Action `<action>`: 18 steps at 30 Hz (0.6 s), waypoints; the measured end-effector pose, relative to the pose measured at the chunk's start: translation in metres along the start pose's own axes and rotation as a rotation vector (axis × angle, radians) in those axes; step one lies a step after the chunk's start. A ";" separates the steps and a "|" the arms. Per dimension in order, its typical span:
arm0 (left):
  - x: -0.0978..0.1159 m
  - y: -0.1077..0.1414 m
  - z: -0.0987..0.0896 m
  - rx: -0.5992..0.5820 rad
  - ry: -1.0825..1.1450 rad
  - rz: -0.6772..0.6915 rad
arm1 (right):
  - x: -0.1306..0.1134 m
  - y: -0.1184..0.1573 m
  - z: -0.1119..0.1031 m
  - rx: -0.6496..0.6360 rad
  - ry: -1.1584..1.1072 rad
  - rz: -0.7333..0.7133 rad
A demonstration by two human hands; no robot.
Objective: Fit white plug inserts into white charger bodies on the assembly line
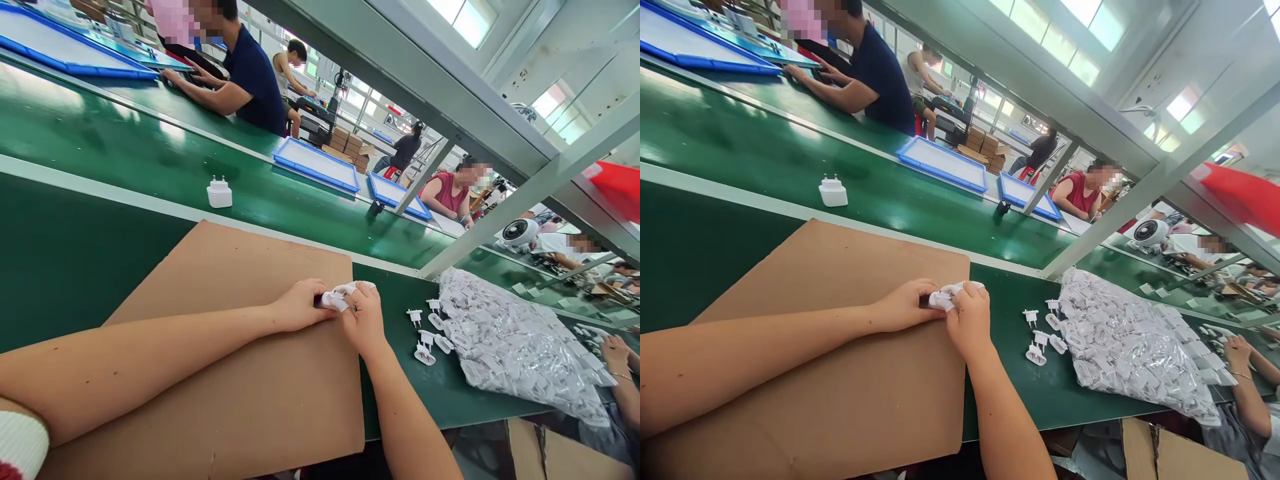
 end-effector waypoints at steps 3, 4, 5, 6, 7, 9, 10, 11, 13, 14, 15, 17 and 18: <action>0.003 0.001 0.000 -0.010 -0.008 0.021 | 0.000 -0.001 0.003 -0.057 0.102 0.026; 0.004 0.002 0.000 -0.013 -0.005 0.018 | -0.001 -0.001 0.003 -0.067 0.131 0.035; 0.004 0.002 0.000 -0.012 0.000 0.010 | -0.001 -0.001 0.002 -0.076 0.155 0.042; 0.003 0.002 -0.001 -0.009 0.005 -0.005 | -0.001 -0.002 0.001 -0.086 0.170 0.045; 0.002 0.002 -0.001 -0.006 0.012 -0.024 | -0.002 -0.003 0.001 -0.098 0.178 0.042; -0.001 0.001 -0.001 -0.004 0.026 -0.072 | -0.003 -0.005 -0.001 -0.119 0.179 0.020; -0.002 0.000 -0.001 -0.011 0.032 -0.094 | -0.003 -0.007 -0.002 -0.130 0.178 0.010; -0.003 -0.001 -0.001 -0.021 0.036 -0.110 | -0.003 -0.007 -0.002 -0.140 0.175 0.003; -0.002 -0.001 0.000 -0.036 0.035 -0.119 | -0.001 -0.007 -0.001 -0.148 0.168 0.027; -0.001 0.000 0.000 -0.037 0.025 -0.116 | 0.002 -0.006 0.000 -0.145 0.158 0.059; 0.000 0.001 0.000 -0.030 0.011 -0.112 | 0.004 -0.004 0.002 -0.138 0.141 0.097; 0.005 0.004 -0.001 -0.011 -0.025 -0.104 | 0.007 0.001 0.007 -0.107 0.074 0.157; 0.007 0.005 0.000 -0.017 -0.037 -0.100 | 0.008 0.004 0.009 -0.088 0.028 0.173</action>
Point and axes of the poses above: each hand's wrist, its own y-axis away from the middle knuckle, its own z-axis out of the palm, x = y × z, the point moved 8 cm from there along -y, towards the middle knuckle, and after that the axes turned 8 degrees about -z, right-handed, at the moved point
